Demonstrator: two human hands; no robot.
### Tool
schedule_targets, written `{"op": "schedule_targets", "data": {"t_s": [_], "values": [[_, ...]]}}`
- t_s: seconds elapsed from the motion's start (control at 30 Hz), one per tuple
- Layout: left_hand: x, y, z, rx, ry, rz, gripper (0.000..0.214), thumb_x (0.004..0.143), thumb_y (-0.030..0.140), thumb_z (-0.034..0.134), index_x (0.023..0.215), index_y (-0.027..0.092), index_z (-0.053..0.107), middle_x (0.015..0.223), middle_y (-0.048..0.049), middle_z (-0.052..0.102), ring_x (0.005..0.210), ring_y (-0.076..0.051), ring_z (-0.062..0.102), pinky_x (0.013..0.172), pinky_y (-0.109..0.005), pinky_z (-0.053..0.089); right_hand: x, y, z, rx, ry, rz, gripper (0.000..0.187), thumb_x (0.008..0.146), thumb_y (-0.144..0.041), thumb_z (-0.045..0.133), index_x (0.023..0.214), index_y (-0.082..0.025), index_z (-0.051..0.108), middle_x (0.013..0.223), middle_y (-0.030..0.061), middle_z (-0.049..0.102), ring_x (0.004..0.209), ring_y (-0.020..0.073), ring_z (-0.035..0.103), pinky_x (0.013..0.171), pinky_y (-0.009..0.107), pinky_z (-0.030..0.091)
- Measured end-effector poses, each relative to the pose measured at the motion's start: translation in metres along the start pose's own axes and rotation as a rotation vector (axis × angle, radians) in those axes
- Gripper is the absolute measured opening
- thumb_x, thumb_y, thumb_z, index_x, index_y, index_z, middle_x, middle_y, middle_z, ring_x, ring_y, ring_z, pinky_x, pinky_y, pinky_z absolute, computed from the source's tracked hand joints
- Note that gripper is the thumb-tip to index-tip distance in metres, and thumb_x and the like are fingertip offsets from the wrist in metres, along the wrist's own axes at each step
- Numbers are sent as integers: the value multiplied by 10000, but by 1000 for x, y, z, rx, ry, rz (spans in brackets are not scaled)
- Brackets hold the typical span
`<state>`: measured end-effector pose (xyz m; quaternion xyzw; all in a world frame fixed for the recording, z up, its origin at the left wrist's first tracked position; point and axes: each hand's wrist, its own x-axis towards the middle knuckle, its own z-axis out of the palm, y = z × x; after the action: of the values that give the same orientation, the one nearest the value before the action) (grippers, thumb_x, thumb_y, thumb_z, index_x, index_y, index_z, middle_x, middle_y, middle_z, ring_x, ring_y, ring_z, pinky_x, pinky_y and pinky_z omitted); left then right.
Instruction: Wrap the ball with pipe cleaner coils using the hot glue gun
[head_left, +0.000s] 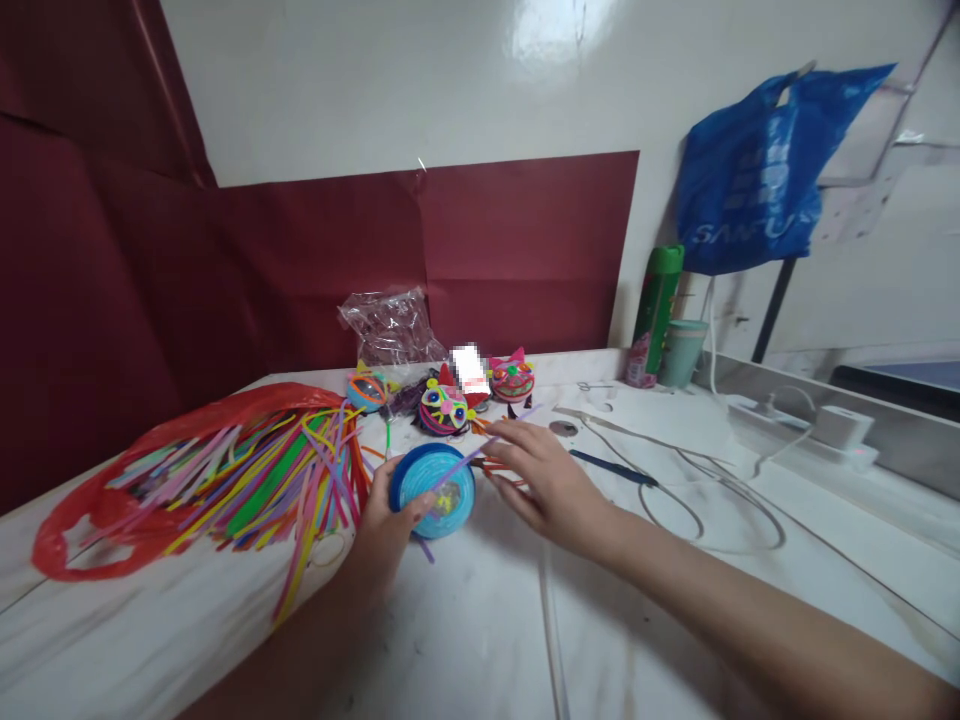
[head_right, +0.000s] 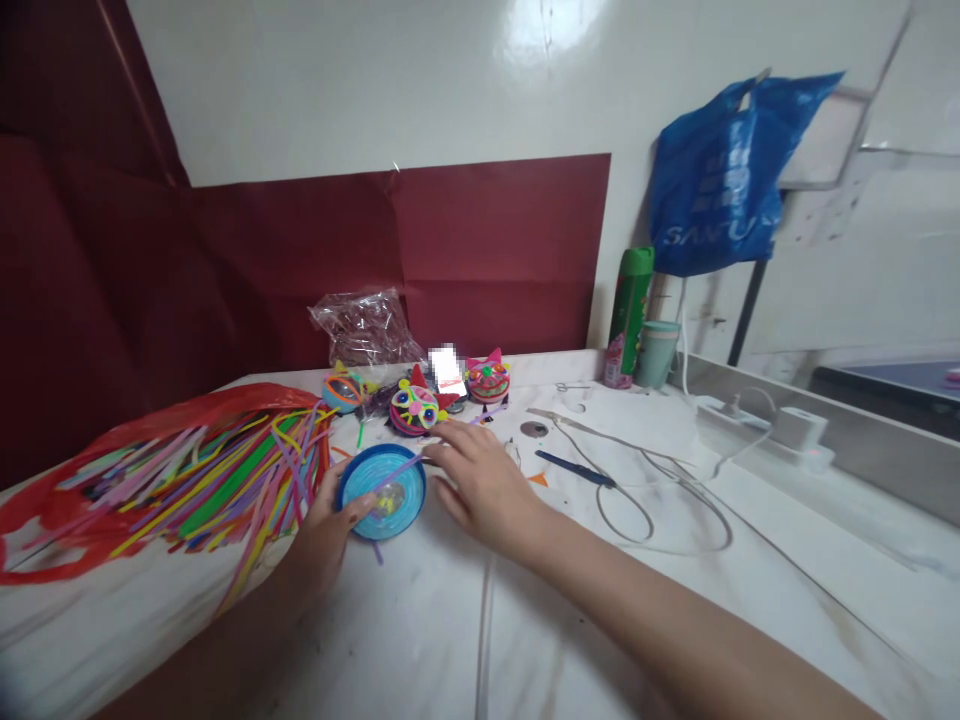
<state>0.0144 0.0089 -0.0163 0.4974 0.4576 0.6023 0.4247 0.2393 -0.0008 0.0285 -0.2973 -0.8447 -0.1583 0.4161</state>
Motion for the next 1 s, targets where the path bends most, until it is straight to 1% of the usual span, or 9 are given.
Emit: {"op": "schedule_targets", "data": {"t_s": [0.07, 0.13, 0.2, 0.3, 0.4, 0.57, 0.67, 0.8, 1.0], "values": [[-2, 4, 1, 3, 0, 8, 599, 620, 344, 739, 1166, 209, 532, 1019, -32, 629, 854, -191, 612, 743, -298, 497, 9, -10, 10, 39, -44, 30, 208, 894, -222, 542, 1094, -172, 571, 1183, 168, 638, 1128, 302, 558, 921, 485, 456], [-4, 6, 1, 14, 3, 6, 601, 630, 344, 729, 1177, 205, 524, 1004, -34, 625, 845, -192, 609, 741, -304, 498, 10, -15, 20, 88, -46, 126, 112, 892, -223, 554, 982, -169, 591, 960, 134, 690, 933, 273, 621, 826, 438, 489], [-4, 7, 0, 30, 4, 11, 610, 637, 344, 727, 1192, 207, 515, 986, -31, 625, 836, -192, 611, 746, -310, 499, 6, -19, 30, 163, -24, 216, 65, 898, -196, 528, 882, -181, 589, 797, 83, 669, 755, 220, 620, 711, 356, 500], [-3, 7, 0, 44, 18, 25, 614, 633, 341, 727, 1193, 205, 513, 1004, -39, 628, 843, -201, 621, 746, -319, 507, -3, -25, 39, 287, -14, 304, 95, 899, -172, 494, 864, -198, 578, 766, 45, 650, 668, 168, 601, 622, 271, 481], [-3, 8, 1, 67, 26, 35, 592, 628, 321, 723, 1171, 198, 522, 1009, -44, 626, 865, -212, 623, 757, -332, 515, -8, -30, 42, 341, -7, 361, 114, 904, -166, 473, 887, -202, 579, 767, 35, 653, 656, 155, 604, 613, 250, 477], [-3, 7, 2, 82, 21, 48, 602, 629, 331, 727, 1181, 201, 527, 1022, -47, 622, 900, -223, 615, 791, -351, 511, -11, -29, 42, 285, -1, 283, 163, 927, -168, 440, 944, -198, 600, 803, 53, 658, 705, 163, 631, 635, 247, 481], [-4, 7, 2, 87, 27, 46, 645, 634, 324, 728, 1234, 217, 518, 1145, -69, 602, 1000, -238, 599, 843, -351, 493, -13, -27, 43, 229, -35, 228, 192, 932, -161, 422, 978, -195, 605, 799, 57, 648, 697, 166, 631, 610, 239, 475], [-8, 12, 5, 72, -1, -13, 718, 620, 326, 732, 1287, 221, 489, 1239, -93, 573, 1031, -257, 598, 827, -348, 503, -15, -26, 43, 214, -73, 243, 189, 916, -137, 438, 975, -197, 607, 806, 58, 657, 704, 169, 644, 617, 239, 483], [-13, 20, 10, 33, -30, -66, 663, 623, 315, 713, 1237, 199, 490, 1087, -67, 628, 924, -222, 623, 776, -320, 515, -16, -26, 45, 222, -61, 258, 191, 898, -112, 448, 965, -194, 607, 809, 66, 667, 722, 183, 654, 632, 257, 494]]}}
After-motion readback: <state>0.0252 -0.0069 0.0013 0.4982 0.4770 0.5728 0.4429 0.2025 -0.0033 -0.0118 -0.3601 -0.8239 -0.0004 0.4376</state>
